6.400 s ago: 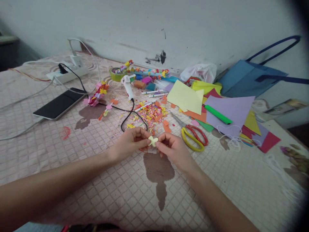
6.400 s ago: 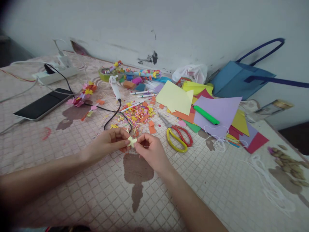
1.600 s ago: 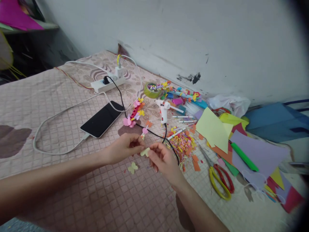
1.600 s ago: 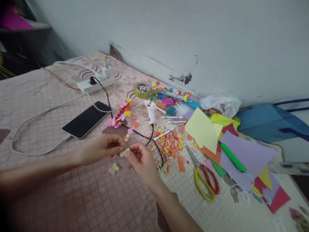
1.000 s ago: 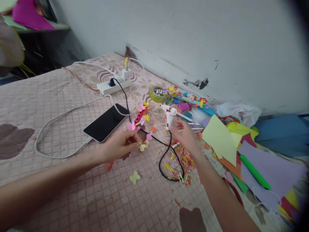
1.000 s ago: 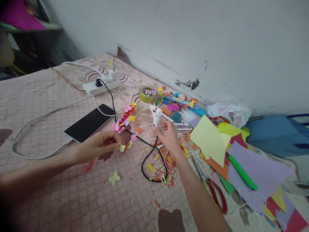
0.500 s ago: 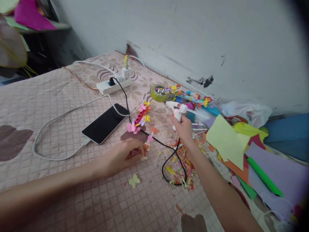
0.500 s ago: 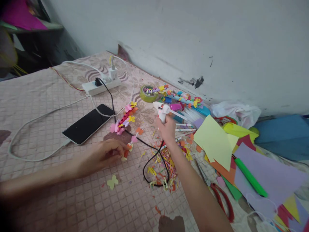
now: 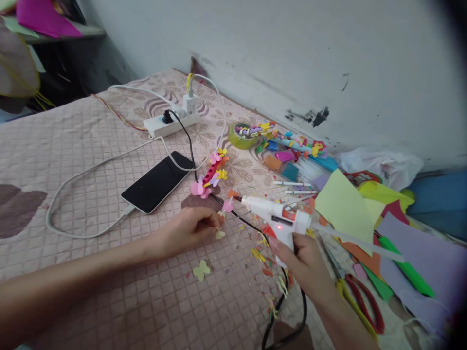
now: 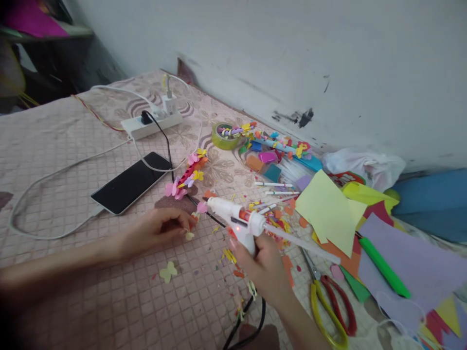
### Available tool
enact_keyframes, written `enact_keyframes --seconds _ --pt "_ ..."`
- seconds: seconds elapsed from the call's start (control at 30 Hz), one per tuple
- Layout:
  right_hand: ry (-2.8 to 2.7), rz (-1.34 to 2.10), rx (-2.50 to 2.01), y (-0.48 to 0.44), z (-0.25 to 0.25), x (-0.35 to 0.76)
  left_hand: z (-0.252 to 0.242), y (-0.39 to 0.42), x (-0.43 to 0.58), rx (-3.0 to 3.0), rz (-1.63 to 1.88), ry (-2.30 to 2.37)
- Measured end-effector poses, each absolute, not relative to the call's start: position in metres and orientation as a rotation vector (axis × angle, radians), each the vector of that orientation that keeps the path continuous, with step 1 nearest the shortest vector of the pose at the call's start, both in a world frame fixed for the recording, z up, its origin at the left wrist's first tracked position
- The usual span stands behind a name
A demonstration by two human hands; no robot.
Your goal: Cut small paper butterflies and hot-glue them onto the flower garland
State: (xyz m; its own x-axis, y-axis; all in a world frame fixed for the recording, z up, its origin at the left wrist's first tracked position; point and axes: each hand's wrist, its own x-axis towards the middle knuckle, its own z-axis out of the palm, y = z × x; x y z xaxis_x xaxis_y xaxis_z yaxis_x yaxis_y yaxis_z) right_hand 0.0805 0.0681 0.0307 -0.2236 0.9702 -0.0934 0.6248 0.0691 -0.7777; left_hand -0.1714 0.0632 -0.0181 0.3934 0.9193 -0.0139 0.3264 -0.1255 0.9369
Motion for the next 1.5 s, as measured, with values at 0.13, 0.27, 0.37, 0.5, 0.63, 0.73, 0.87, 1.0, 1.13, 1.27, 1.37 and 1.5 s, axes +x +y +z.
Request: enact_keyframes --seconds 0.13,0.27,0.37,0.5,0.63,0.73,0.87,1.0,1.13,1.27,1.37,1.5 --pt "-1.959 0.994 -1.616 0.059 0.024 0.086 -0.018 0.064 -0.173 1.567 0.708 1.123" --pt "-2.005 0.960 -1.641 0.057 0.019 0.094 -0.017 0.065 -0.175 1.605 0.786 1.154" --pt "-1.982 1.041 -1.655 0.057 0.018 0.099 -0.014 0.065 -0.176 1.701 0.858 1.186" --pt "-1.875 1.180 -1.664 0.058 0.017 0.102 -0.014 0.064 -0.178 1.823 0.938 1.207" --pt "-1.758 1.410 -1.679 0.059 0.016 0.103 -0.020 0.064 -0.180 1.995 1.099 1.089" --pt "-1.745 1.502 -1.671 0.060 0.016 0.102 -0.023 0.065 -0.181 2.105 1.180 0.982" --pt "-1.826 1.506 -1.601 0.062 0.020 0.100 -0.023 0.066 -0.182 2.183 1.197 0.922" --pt "-1.885 1.453 -1.568 0.064 0.022 0.097 -0.022 0.066 -0.182 2.225 1.243 0.900" --pt "-1.915 1.421 -1.519 0.064 0.022 0.097 -0.021 0.066 -0.182 2.243 1.232 0.918" --pt "-1.922 1.439 -1.497 0.063 0.021 0.098 -0.022 0.066 -0.183 2.243 1.207 0.929" --pt "-1.954 1.430 -1.473 0.063 0.020 0.099 -0.021 0.066 -0.183 2.256 1.205 0.931" --pt "-1.977 1.414 -1.460 0.063 0.019 0.099 -0.021 0.065 -0.183 2.276 1.222 0.925"
